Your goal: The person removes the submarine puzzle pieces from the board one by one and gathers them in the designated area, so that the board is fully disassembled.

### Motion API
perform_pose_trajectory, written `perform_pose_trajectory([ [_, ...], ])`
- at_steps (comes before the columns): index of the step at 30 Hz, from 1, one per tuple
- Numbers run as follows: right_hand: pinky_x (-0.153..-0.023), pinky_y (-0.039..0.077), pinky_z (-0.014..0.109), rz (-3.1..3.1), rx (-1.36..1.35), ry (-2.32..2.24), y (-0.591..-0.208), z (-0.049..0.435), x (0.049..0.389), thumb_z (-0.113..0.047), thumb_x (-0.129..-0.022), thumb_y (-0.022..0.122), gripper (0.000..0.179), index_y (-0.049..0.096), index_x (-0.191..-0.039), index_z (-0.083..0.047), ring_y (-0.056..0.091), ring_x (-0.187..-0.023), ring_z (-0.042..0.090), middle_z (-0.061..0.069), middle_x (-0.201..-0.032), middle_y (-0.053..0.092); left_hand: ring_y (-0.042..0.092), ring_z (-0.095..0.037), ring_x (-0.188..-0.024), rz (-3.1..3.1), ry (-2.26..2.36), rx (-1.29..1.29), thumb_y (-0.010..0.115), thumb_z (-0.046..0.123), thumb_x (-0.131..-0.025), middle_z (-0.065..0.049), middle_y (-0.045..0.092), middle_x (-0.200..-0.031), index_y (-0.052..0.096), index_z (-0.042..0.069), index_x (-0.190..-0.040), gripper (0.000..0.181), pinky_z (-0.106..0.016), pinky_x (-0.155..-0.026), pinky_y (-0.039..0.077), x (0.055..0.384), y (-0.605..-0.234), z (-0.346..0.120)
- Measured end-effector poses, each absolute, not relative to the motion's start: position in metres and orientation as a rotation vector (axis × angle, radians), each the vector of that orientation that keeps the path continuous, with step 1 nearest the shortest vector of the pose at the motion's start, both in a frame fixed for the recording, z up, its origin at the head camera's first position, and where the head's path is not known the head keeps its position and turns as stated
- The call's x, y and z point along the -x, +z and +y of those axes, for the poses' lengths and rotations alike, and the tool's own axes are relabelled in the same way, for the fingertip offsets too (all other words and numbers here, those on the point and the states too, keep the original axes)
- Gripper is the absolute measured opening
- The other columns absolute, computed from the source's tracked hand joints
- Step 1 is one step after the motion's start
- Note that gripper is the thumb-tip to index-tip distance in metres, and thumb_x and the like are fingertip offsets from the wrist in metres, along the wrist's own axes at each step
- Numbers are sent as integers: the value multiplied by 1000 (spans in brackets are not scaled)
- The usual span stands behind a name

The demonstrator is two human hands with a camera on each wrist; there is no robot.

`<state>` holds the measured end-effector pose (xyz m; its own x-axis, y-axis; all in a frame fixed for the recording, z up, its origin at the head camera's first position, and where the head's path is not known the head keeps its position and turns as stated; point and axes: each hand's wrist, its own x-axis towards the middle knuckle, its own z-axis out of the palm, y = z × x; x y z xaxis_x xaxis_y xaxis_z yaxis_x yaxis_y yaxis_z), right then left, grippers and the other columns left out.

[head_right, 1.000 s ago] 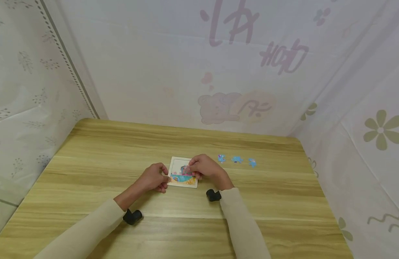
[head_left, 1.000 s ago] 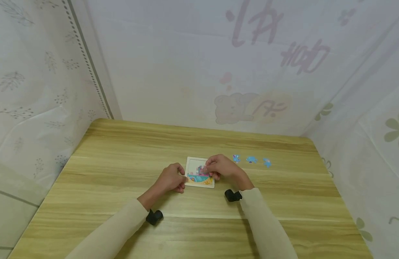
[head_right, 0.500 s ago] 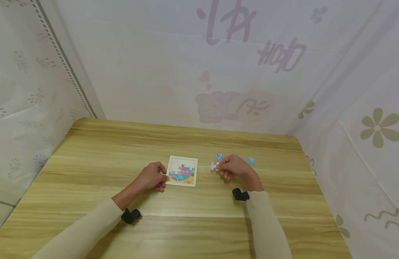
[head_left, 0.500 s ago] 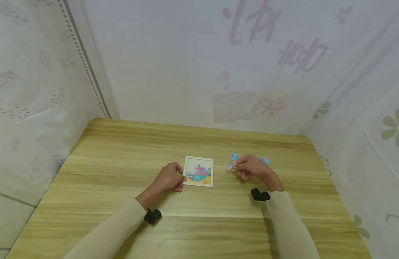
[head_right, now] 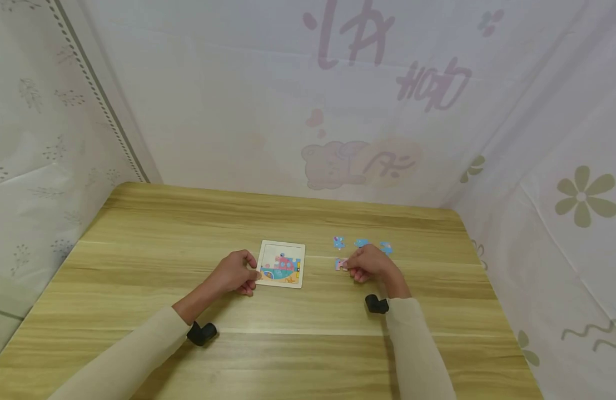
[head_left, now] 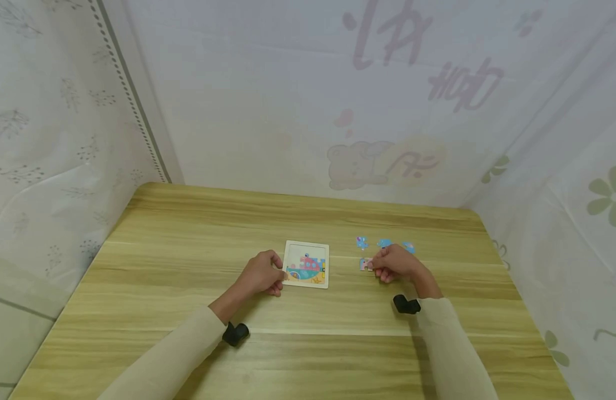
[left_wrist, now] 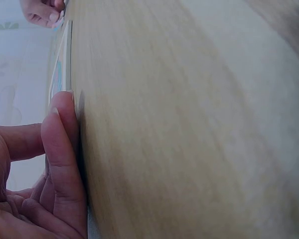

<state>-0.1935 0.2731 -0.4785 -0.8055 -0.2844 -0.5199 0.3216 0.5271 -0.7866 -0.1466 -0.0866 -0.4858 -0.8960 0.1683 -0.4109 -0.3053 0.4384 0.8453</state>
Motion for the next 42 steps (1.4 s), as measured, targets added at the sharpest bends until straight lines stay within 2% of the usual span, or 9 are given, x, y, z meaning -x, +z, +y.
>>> perform_pose_trajectory([
  [12, -48, 54, 23, 2260, -65, -1267, -480, 267, 186, -11, -91, 66, 16, 64, -88, 5, 59, -49, 8, 4, -64, 63, 62, -17, -44, 2252, 1463, 112, 68, 0, -86, -13, 64, -61, 55, 0, -98, 18, -29, -46, 57, 146, -485, -86],
  [21, -47, 55, 24, 2286, -108, -1284, -485, 266, 185, -11, -90, 68, 20, 60, -99, 5, 59, -48, 9, 5, -64, 64, 62, -17, -45, 2244, 1479, 115, 67, -1, -86, -13, 64, -61, 54, -1, -97, 17, -29, -46, 57, 146, -485, -85],
  [32, -50, 56, 26, 2299, -117, -1287, -486, 265, 186, -14, -90, 69, 20, 62, -98, 3, 60, -49, 10, 5, -66, 64, 62, -17, -45, 2247, 1491, 122, 68, 0, -85, -13, 64, -61, 55, 0, -97, 18, -30, -45, 57, 146, -485, -87],
  [39, -50, 54, 26, 2297, -40, -1338, -465, 264, 189, -12, -93, 61, 26, 59, -108, 9, 60, -51, 12, 9, -68, 64, 62, -17, -45, 2253, 1488, 112, 68, 0, -86, -13, 65, -61, 55, -1, -97, 18, -30, -45, 56, 145, -486, -86],
  [42, -51, 55, 26, 2313, -31, -1362, -464, 258, 196, -14, -93, 61, 28, 60, -113, 6, 60, -51, 12, 7, -67, 63, 62, -18, -45, 2248, 1489, 118, 68, -1, -86, -13, 65, -62, 55, -1, -98, 18, -30, -45, 56, 145, -486, -86],
])
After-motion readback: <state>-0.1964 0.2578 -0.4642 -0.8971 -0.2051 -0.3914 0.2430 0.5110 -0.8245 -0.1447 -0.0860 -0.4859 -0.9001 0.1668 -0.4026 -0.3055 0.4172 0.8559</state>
